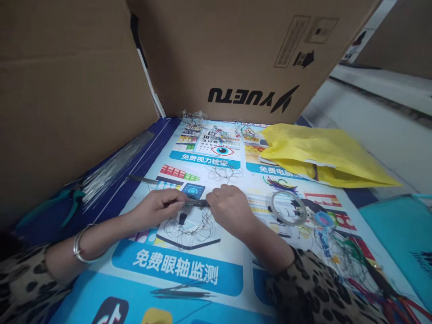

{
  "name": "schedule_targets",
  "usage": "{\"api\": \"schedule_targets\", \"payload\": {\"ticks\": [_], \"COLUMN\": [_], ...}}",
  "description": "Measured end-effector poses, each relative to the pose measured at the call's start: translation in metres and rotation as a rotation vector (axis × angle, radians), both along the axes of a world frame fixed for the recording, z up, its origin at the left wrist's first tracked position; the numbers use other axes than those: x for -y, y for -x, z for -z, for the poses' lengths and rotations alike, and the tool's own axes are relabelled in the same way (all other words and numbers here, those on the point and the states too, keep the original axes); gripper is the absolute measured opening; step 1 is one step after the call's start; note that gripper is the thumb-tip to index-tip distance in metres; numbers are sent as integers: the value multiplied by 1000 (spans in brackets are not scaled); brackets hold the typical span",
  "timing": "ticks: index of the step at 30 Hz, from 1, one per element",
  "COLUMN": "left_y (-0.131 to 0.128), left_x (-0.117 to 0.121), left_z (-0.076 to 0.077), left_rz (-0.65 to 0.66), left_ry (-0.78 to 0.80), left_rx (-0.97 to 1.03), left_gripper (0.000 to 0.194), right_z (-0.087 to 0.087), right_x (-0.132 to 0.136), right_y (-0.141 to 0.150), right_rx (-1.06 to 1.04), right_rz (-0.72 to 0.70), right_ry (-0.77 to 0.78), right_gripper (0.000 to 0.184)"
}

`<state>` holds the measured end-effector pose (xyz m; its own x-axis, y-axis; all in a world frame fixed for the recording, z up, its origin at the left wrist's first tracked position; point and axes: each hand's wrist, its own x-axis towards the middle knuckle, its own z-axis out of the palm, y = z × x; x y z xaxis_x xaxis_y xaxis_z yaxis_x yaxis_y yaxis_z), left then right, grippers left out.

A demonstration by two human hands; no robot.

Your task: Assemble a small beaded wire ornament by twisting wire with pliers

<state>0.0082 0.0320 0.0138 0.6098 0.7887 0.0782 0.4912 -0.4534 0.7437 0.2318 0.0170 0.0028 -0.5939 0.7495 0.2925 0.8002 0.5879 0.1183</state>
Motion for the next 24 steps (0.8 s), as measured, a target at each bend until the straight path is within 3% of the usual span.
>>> {"api": "schedule_targets", "payload": {"ticks": [14, 24], "left_y": [-3, -4], "left_x": [0, 1], "left_z": [6, 6], "left_rz": [-13, -46], "left_ry": [-134, -135], "left_rx": [-95, -138], "left_gripper": [18, 16], "right_z": [-3, -8], "right_x": [-5, -5], "right_y": [2, 5], "right_rx": [19, 64], "right_rz": [-41, -41], "right_ry": [6, 31], "right_gripper": [15, 14]}}
